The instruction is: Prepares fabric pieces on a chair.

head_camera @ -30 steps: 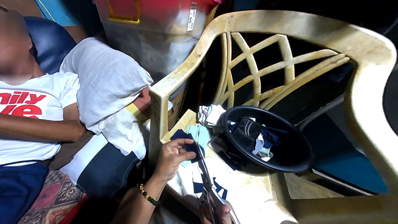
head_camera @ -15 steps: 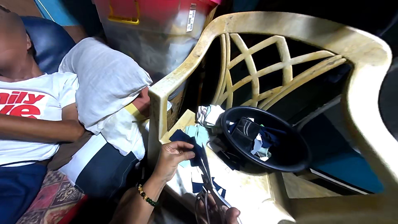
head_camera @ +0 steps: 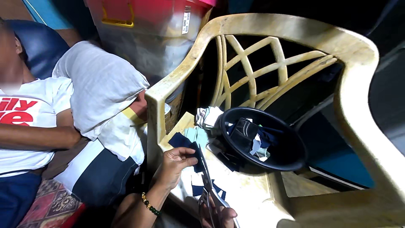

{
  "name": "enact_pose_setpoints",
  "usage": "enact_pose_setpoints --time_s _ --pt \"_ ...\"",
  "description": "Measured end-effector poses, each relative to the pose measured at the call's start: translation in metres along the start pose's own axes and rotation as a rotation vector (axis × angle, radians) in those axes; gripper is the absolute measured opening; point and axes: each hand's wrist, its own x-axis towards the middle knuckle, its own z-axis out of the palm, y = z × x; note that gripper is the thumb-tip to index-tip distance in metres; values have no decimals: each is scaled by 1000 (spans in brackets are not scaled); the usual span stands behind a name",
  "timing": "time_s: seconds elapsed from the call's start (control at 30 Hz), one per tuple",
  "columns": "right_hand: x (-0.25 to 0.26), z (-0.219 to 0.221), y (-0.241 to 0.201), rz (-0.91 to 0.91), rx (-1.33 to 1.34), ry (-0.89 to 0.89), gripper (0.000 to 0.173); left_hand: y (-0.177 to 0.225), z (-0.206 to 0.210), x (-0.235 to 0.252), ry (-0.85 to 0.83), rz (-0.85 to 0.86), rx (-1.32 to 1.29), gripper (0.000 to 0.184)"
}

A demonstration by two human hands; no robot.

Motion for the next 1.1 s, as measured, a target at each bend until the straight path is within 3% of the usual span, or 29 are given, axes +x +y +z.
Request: enact_pose_setpoints --time_s 0.1,0.3,0.43,0.67,0.8,0.87,0.93,1.0,1.1 --pt "-1 2 -2 6 -80 66 52 1 -1 1 -13 4 9 30" --pt "2 -10 0 -21 -76 -117 67 -1 -5 -3 -132 7 30 29" --pt "2 -9 -2 -41 -78 -78 70 -6 -1 -5 -144 0 39 29" --pt "-1 -2 -6 -27 -65 55 57 -7 0 -6 -143 -6 38 30" --pt "-3 4 -13 -10 -192 142 50 -7 -2 -6 -159 14 38 30" --pt "-5 7 -25 -45 -385 224 41 -5 -5 -4 -183 33 66 28" --pt "-8 5 -45 -96 -776 386 27 -1 -12 1 -220 60 181 25" --pt "-14 -7 -64 -101 -1275 546 32 8 -21 8 -250 26 385 30" --pt "-21 -27 -80 40 -1644 696 36 22 -34 17 -271 -176 671 40"
